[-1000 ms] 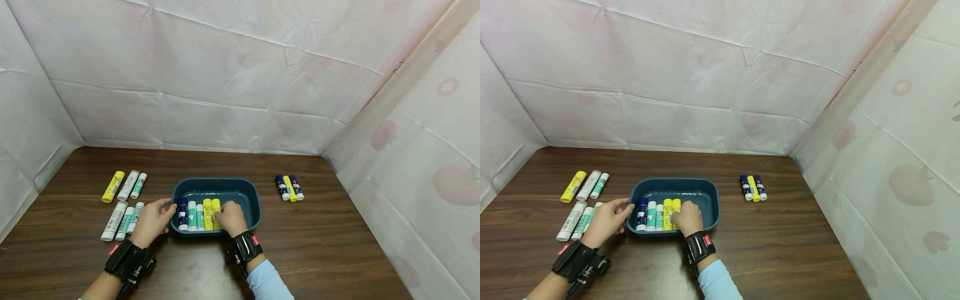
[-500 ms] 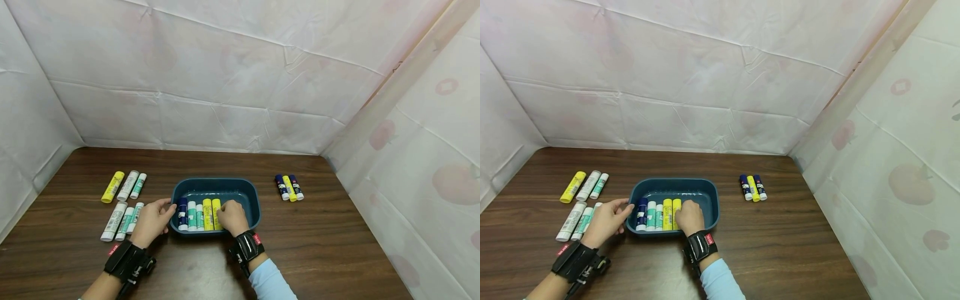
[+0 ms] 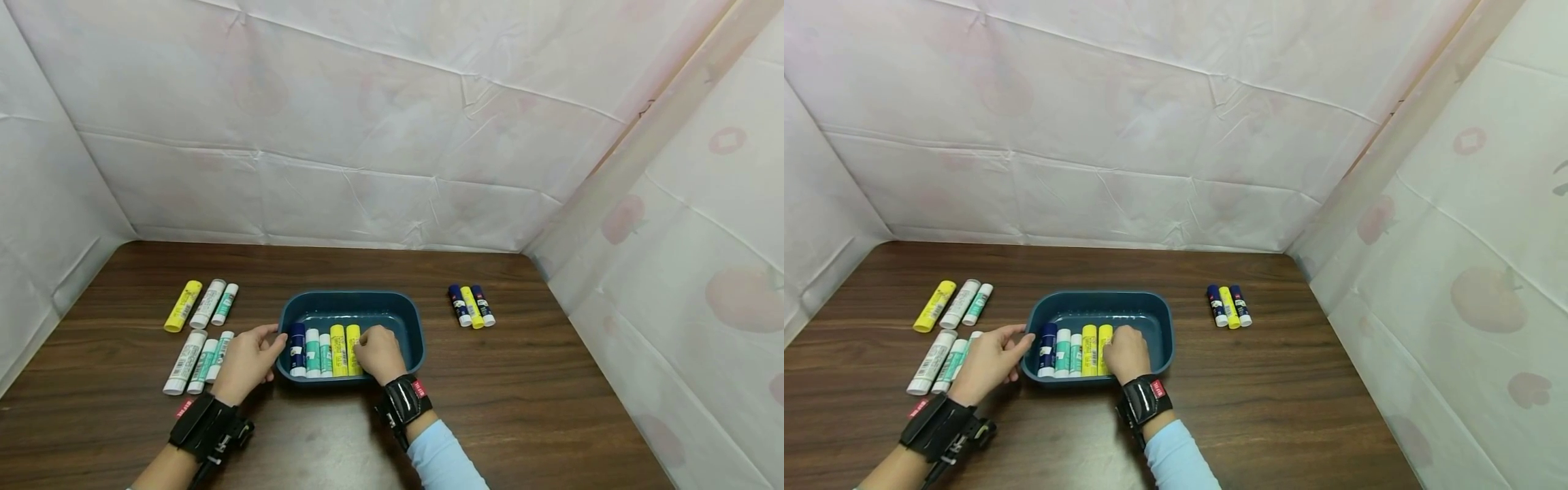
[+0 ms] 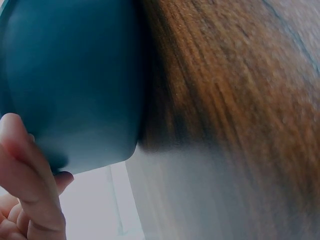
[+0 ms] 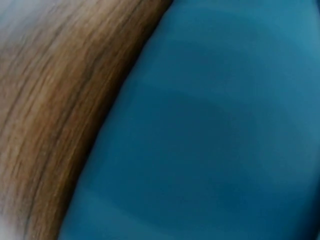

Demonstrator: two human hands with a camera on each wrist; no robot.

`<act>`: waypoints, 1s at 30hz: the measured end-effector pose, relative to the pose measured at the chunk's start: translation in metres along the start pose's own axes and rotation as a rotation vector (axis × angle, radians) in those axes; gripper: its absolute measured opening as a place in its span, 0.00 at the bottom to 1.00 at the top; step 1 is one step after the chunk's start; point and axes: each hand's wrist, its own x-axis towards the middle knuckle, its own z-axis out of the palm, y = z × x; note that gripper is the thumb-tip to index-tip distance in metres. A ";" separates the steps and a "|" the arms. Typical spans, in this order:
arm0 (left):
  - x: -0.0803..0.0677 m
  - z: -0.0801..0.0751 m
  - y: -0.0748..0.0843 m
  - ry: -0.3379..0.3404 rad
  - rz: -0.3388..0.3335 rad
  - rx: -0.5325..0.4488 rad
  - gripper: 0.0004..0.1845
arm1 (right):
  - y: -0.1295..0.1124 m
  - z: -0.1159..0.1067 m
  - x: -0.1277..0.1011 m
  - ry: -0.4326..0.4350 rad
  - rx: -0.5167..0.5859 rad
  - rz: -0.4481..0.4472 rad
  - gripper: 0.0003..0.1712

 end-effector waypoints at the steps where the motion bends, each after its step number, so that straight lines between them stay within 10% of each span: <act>1: 0.000 0.000 0.000 0.000 0.001 -0.001 0.23 | 0.000 0.000 0.001 -0.004 0.002 -0.006 0.23; 8: 0.000 0.000 0.001 0.000 0.005 0.000 0.23 | 0.002 0.000 0.003 -0.024 0.012 -0.004 0.08; 30: 0.000 0.001 -0.001 0.008 0.020 0.006 0.23 | 0.007 -0.008 0.004 -0.017 -0.013 -0.026 0.15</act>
